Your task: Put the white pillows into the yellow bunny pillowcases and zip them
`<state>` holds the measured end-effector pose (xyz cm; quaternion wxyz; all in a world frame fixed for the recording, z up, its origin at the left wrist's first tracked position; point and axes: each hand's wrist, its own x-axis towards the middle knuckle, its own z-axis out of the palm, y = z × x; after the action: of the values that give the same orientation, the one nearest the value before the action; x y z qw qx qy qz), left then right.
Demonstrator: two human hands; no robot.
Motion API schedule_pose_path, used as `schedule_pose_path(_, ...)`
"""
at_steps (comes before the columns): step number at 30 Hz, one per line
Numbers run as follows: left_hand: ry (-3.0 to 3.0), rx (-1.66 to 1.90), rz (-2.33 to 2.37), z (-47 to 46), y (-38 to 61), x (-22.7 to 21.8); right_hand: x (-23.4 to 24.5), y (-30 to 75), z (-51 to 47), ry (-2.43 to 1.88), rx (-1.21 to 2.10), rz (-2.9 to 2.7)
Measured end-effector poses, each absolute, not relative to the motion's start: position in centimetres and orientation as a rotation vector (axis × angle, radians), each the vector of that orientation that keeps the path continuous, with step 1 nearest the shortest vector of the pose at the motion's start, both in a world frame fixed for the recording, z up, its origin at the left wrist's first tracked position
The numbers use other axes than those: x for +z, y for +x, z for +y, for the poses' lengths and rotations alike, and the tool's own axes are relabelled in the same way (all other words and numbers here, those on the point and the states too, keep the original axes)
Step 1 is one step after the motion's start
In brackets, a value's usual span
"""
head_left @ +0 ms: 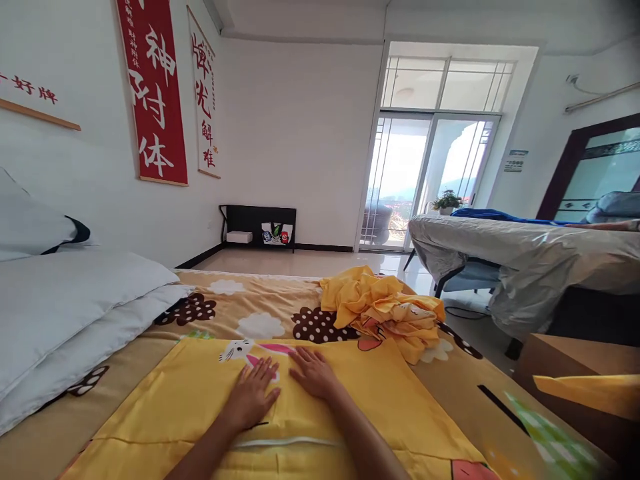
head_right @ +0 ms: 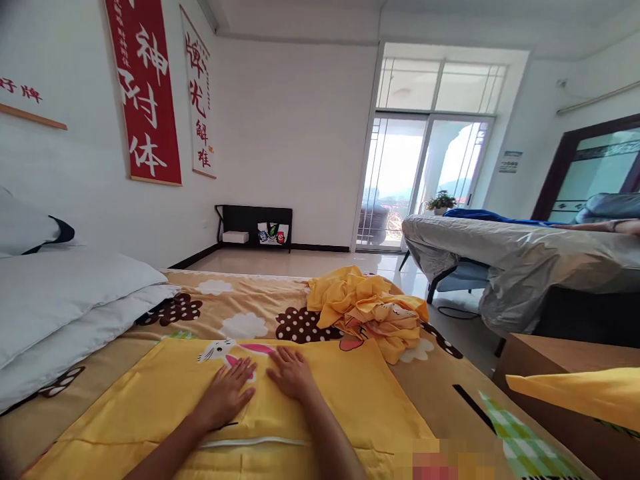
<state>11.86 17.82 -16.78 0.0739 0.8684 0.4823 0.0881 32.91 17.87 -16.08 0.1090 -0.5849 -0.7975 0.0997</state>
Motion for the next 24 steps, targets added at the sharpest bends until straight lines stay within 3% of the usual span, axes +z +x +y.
schedule_pose_path(5,2.577,0.180,1.614,19.4,11.3,-17.5,-16.7,40.9,18.8,-1.905,0.266,-2.191)
schedule_pose_path(14,2.152,0.076,2.320,24.0,0.0,-15.7,-15.9,54.4,9.2,-2.304,0.010,-1.825)
schedule_pose_path(20,2.781,0.204,1.285,13.8,4.5,-15.5,-12.5,49.1,10.1,-2.424,-0.131,-1.782)
schedule_pose_path(24,3.139,0.512,0.958,5.8,8.7,-18.2,-12.6,37.9,6.5,-2.085,-0.048,-2.159)
